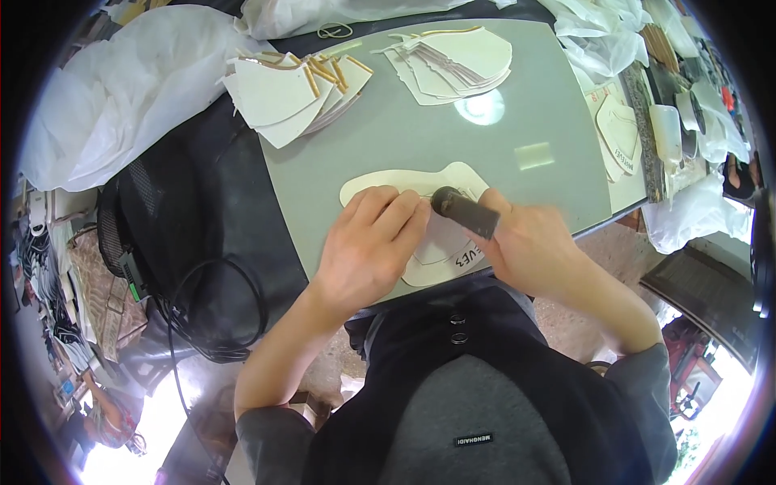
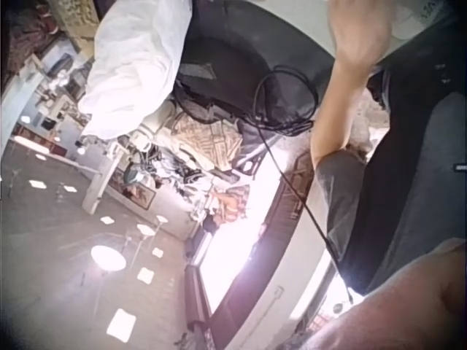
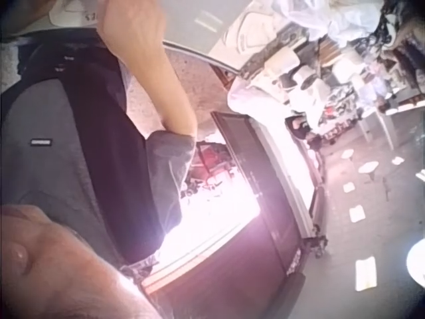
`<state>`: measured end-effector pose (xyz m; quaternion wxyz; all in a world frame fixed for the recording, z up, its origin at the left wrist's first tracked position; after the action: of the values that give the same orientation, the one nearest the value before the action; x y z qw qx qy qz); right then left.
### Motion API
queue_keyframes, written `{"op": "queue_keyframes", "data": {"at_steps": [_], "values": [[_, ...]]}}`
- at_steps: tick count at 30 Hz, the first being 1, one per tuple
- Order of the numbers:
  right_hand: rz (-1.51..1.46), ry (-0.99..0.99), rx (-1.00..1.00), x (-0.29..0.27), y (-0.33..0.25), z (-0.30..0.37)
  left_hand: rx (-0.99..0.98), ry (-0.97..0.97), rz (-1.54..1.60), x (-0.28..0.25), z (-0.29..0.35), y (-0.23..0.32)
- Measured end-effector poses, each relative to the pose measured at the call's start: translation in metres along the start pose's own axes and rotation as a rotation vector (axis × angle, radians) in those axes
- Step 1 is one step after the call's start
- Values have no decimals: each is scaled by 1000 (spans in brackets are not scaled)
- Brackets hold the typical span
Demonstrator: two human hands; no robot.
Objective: Hammering leather shoe upper components together on a metal plate at a manufacturing workbench.
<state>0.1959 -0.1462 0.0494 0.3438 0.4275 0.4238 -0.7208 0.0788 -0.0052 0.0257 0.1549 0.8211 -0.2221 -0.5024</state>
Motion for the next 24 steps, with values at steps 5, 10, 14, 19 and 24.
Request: {"op": "queue_keyframes", "data": {"at_steps": [5, 10, 14, 19, 24], "values": [[-40, 42, -35, -8, -6, 1, -50, 25, 39, 0, 5, -2], [-11, -21, 22, -5, -5, -1, -92, 86, -7, -2, 14, 0], [-101, 54, -1, -8, -5, 0, -88, 37, -111, -2, 12, 6], [-125, 187, -69, -12, -13, -3, -82, 11, -109, -2, 9, 6], [-85, 139, -61, -9, -14, -5, -109, 18, -133, -2, 9, 6]]}}
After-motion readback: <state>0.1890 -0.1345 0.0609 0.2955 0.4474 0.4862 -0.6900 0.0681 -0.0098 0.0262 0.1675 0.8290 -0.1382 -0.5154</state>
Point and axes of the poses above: each hand's wrist, its own z-axis away from the middle knuckle, its own x-axis out of the palm, y = z × x, the point moved 4 cm from there along -z, towards the middle knuckle, and after that the axes turned 4 degrees about z, right-handed, at the moved point
